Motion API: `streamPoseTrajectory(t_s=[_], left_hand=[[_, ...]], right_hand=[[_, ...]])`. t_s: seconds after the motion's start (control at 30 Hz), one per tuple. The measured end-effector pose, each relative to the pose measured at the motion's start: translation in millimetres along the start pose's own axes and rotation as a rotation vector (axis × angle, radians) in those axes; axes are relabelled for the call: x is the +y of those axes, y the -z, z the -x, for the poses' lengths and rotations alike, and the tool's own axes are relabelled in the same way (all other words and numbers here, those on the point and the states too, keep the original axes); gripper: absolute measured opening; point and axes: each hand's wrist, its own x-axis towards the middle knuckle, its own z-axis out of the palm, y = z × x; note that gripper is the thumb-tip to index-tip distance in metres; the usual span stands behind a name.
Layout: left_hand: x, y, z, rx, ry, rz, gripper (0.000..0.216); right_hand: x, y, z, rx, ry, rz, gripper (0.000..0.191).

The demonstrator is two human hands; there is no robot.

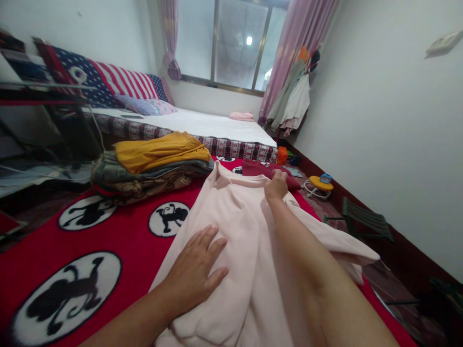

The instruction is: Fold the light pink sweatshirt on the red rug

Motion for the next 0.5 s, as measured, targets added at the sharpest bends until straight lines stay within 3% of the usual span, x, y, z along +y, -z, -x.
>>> streamPoseTrajectory(t_s=[0.1,0.17,0.3,0.5], left_hand=[[0,1,0,-0.009,0.007,0.018,0.054],[0,1,0,-0.009,0.010,0.030,0.054],[1,2,0,-0.029,0.022,0.042,0.055],[0,-1,1,-0.006,0.007,0.042,0.057]], right_hand=[[-37,-22,2,-0.166,0.082,-0.111,0.016],[-60,-36,4,-0.263,0.123,-0.188,0.014],[-93,-53,5,-0.295,0.144,-0.268,0.032],[-114,-73,-2,-0.333,0.107,-0.240,0.008]])
